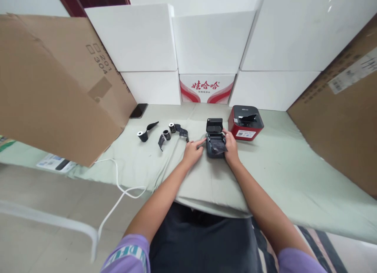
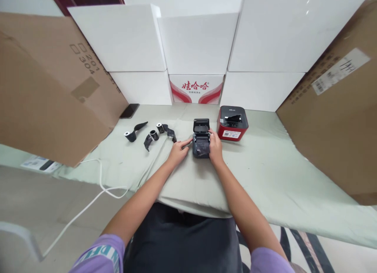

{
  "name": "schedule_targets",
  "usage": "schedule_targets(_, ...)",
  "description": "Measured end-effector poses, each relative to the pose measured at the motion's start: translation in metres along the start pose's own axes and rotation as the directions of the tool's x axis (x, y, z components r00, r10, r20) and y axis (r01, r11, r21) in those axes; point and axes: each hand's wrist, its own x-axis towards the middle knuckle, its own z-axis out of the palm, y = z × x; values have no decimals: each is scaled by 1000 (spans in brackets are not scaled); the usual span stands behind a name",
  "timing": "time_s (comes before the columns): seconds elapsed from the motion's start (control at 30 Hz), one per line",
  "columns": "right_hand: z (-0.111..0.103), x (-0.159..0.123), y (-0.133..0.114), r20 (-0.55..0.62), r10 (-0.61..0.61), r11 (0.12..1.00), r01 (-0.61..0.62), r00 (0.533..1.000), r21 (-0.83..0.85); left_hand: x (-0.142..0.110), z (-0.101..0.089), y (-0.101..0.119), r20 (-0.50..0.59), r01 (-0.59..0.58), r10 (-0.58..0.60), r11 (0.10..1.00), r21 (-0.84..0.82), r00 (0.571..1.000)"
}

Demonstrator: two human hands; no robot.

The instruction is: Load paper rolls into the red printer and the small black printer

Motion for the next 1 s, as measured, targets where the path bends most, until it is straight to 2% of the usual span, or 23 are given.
schedule_targets(0.13,-2,10,3,87,39,999,-41,995,18,0,0,0,2,7,-7,1000,1,1000)
schedule_targets(0.23,-9,17,-2,108,27,999,-22,994,-46,1,-1,-1,-1,7,-7,1000,-9,1000)
schedule_targets(0.37,-18,31,-13,161,-77,952,121,984,-280,3,0,-3,-4,-10,10,999,-34,1000)
schedule_targets(0.47,-16,47,-17,291,-13,875,152,957,-460,4,0,-3,4,-3,3,999,-40,1000)
schedule_targets(0.53,-10,59,-15,333,55,847,133,941,-515,4,0,-4,7,5,-5,999,-35,1000)
schedule_targets(0.67,4,78,-8,387,142,840,96,911,-534,4,0,-5,2,-3,3,999,-42,1000)
schedule_targets(0.77,5,85,-10,469,198,775,156,860,-612,4,1,-6,-4,-9,9,999,-48,1000)
schedule_targets(0.83,-2,85,-17,520,153,743,249,840,-621,5,1,-7,-3,-10,10,999,-51,1000)
schedule_targets(0.9,-13,83,-27,536,64,754,311,842,-579,5,1,-8,-2,-8,8,999,-53,1000)
schedule_targets(1.0,-27,75,-46,479,1,857,246,878,-453,4,1,-6,-6,-3,2,998,-57,1000)
